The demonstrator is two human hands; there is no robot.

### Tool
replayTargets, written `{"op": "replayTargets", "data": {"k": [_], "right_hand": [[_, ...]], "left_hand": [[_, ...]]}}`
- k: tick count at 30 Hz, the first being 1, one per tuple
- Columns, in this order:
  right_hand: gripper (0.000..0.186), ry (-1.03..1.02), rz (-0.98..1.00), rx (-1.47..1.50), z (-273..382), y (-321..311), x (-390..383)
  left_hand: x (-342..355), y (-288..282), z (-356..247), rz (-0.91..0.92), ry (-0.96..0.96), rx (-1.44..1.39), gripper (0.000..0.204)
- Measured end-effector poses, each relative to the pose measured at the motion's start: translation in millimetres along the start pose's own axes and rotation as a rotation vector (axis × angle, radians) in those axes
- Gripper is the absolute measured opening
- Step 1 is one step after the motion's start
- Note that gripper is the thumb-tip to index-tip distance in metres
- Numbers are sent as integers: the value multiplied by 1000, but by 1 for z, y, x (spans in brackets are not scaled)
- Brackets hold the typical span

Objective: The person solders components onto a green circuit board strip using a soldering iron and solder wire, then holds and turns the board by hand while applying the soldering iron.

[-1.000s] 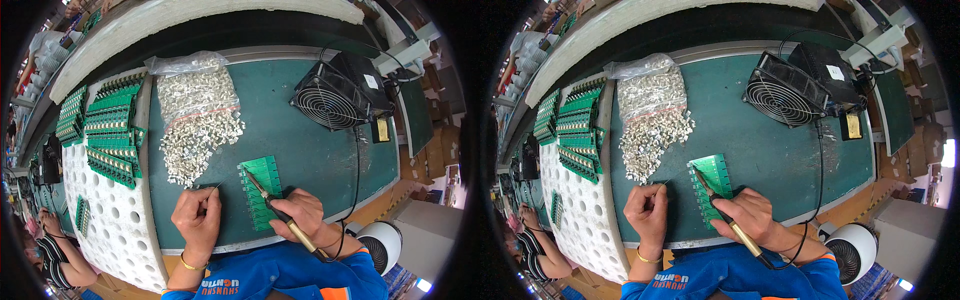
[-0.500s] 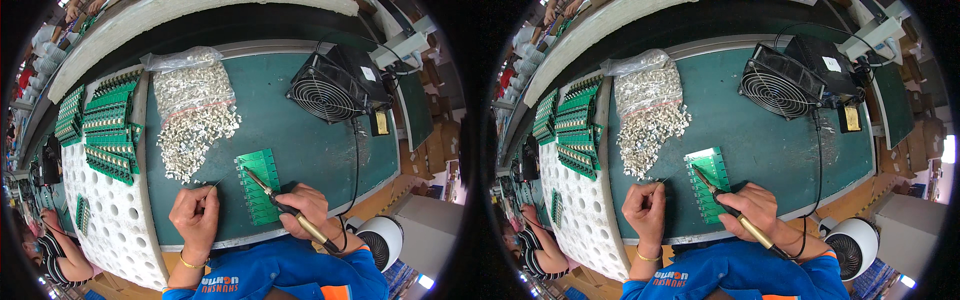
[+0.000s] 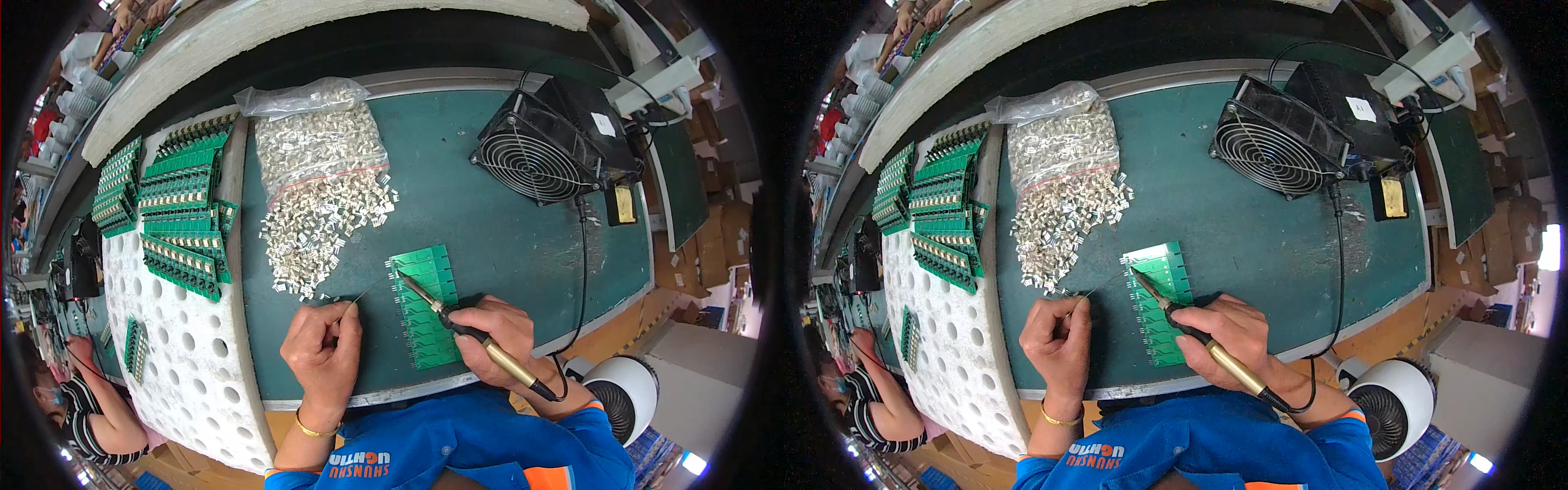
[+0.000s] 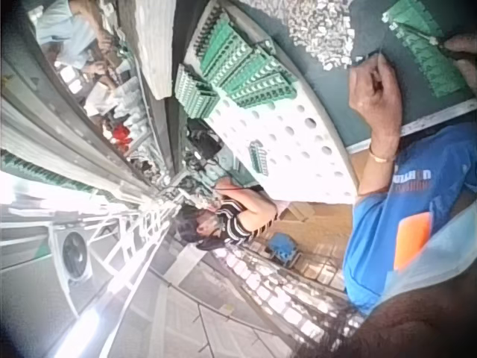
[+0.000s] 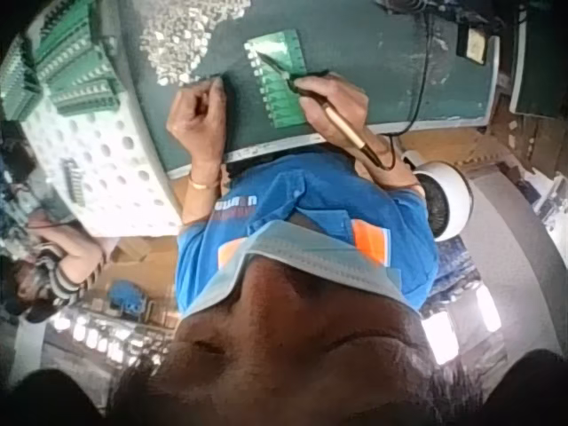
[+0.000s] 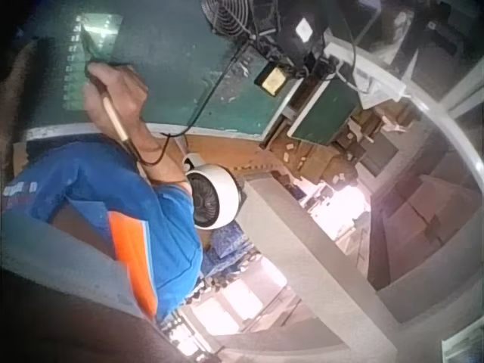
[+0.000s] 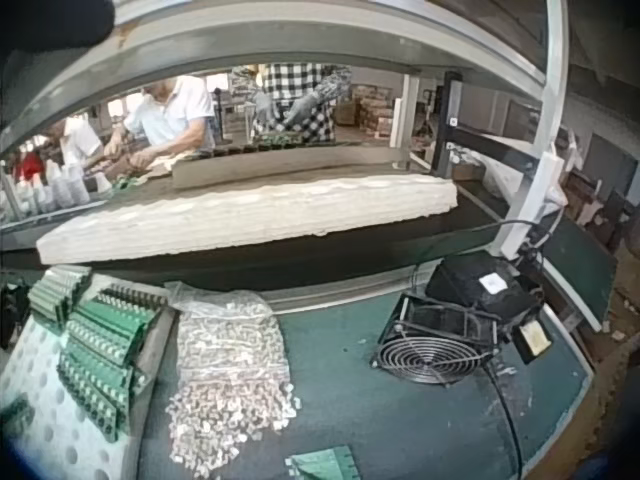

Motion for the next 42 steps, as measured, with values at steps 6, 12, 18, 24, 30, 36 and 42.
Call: {"op": "replayTargets", "data": {"k": [6, 12, 18, 24, 30, 36, 42], "right_hand": [[24, -1, 5, 0, 0, 0, 2], [24, 1, 0, 2, 0, 0, 2], [24, 1, 6, -7, 0, -1, 2], [25, -16, 18, -20, 1, -1, 2], [26, -21, -12, -9, 0, 2, 2], [25, -14, -11, -5, 0, 1, 1], [25, -20, -1, -16, 0, 2, 0]], "left_hand": [[1, -1, 0, 10, -15, -2, 7], [1, -1, -2, 14, -9, 13, 7], [2, 0, -2, 10, -3, 7, 7], [1, 1, -1, 11, -1, 4, 7], [2, 2, -1, 6, 9, 0, 7], [2, 2, -1, 20, 14, 11, 6], [1, 1, -1, 24, 17, 22, 6]]}}
Point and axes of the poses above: each hand's wrist, its own x-axis towards the middle knuckle, its own y-axis out of the palm, z = x × y, the point moved 2 cm from there along x, towards the middle knuckle, and after that the axes turned 9 degrees about z, right-handed, at the moved point
